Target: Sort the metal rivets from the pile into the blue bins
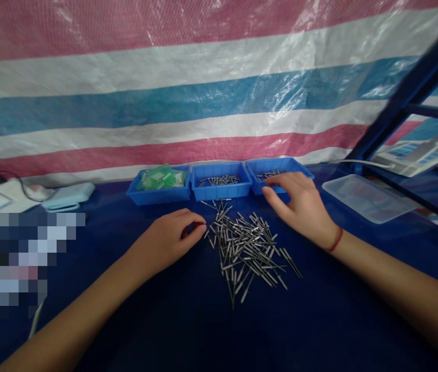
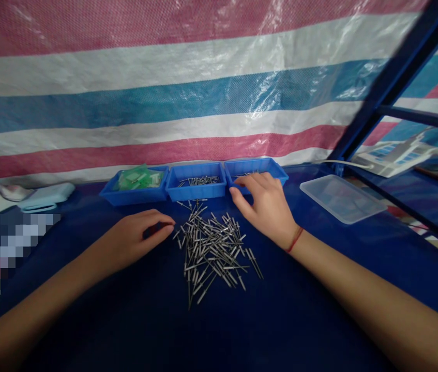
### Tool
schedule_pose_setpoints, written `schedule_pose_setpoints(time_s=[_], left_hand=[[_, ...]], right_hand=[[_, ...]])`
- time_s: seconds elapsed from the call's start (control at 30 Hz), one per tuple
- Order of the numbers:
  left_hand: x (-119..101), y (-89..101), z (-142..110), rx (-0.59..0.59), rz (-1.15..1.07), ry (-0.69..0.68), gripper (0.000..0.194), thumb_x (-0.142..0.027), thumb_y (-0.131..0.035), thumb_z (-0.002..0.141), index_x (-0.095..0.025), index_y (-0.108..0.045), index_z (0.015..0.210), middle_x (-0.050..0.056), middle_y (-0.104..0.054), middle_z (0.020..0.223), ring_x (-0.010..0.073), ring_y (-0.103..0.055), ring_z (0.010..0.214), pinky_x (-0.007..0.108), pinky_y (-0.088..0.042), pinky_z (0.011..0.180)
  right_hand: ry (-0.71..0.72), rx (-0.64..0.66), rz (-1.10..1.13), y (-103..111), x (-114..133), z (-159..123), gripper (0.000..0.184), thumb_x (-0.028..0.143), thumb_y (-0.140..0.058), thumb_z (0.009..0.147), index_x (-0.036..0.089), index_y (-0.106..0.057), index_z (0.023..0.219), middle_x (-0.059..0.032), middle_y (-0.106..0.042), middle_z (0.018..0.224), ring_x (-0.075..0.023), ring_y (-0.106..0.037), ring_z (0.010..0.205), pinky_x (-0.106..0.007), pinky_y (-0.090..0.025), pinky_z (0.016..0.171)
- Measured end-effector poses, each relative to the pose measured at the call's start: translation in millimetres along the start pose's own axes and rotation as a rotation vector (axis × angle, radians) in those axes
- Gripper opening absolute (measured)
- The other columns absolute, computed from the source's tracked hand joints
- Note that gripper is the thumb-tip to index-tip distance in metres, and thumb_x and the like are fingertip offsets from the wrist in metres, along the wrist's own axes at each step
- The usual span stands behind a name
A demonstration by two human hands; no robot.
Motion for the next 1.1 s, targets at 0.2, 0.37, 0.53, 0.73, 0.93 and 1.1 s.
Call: schedule_pose_setpoints(time_s=[0.2,0.37,0.53,0.73,0.93,1.1], left_hand=[[-0.5,-11.1,1.2,0.058,0.022,0.039,0.024,-0.035,-0.048,0.086,-0.019,-0.066,0.089,0.003,-0.065,0.086,0.0165,-0.060,0.074,0.026,-0.043,0.068],[4.9,-10.9,2.7,0.075,0.062,0.054,0.027,-0.027,-0.044,0.088,-0.015,-0.065,0.099,0.008,-0.066,0.094,0.0204,-0.062,0.086,0.032,-0.045,0.079],[6.8,-2.8,2.8,-0.020,0.048,0.069,0.029,-0.026,-0.039,0.089,-0.017,-0.066,0.098,0.008,-0.065,0.096,0.0207,-0.061,0.088,0.034,-0.045,0.083],[-15.3,-6.0,-0.5,-0.026,-0.230,0.048,0.023,-0.028,-0.041,0.090,-0.019,-0.060,0.099,0.002,-0.065,0.089,0.0160,-0.060,0.081,0.028,-0.046,0.077],[-36.7,-14.3,-6.2,0.046,-0.403,0.054,0.021,-0.029,-0.041,0.090,-0.020,-0.059,0.097,0.000,-0.064,0.085,0.0137,-0.058,0.075,0.025,-0.044,0.071],[-38.8,-20.5,-7.2,0.069,-0.446,0.039,0.022,-0.029,-0.041,0.091,-0.019,-0.059,0.097,0.001,-0.062,0.088,0.0140,-0.057,0.079,0.025,-0.043,0.072]], right_hand=[[0.047,0.049,0.102,-3.8,16.9,-6.0,0.019,0.030,-0.050,0.086,0.018,-0.062,0.093,-0.0078,-0.066,0.090,-0.0240,-0.058,0.088,-0.040,-0.042,0.078],[0.053,0.105,0.188,-9.0,30.0,-12.0,0.015,0.025,-0.052,0.085,0.017,-0.063,0.092,-0.0068,-0.068,0.091,-0.0223,-0.059,0.088,-0.039,-0.042,0.078],[0.097,0.180,0.287,-9.6,47.4,-16.9,0.013,0.022,-0.051,0.084,0.018,-0.063,0.089,-0.0058,-0.068,0.089,-0.0205,-0.059,0.084,-0.038,-0.043,0.077],[-0.044,0.186,0.559,-3.5,63.4,-20.2,0.012,0.025,-0.058,0.082,0.019,-0.063,0.091,-0.0049,-0.068,0.086,-0.0176,-0.062,0.080,-0.033,-0.049,0.073],[-0.221,0.216,0.820,-4.6,70.0,-27.7,0.010,0.025,-0.060,0.082,0.019,-0.065,0.087,-0.0012,-0.065,0.076,-0.0111,-0.058,0.064,-0.023,-0.047,0.055],[-0.228,0.226,0.877,-6.6,68.7,-30.2,0.009,0.025,-0.059,0.082,0.018,-0.065,0.082,-0.0014,-0.064,0.074,-0.0103,-0.054,0.060,-0.023,-0.043,0.051]])
Point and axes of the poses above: each hand's wrist, its own z-axis towards the middle knuckle, its own y-axis out of the back of the hand, x = y × z, the point moved 5 cm from there along z, towards the middle knuckle
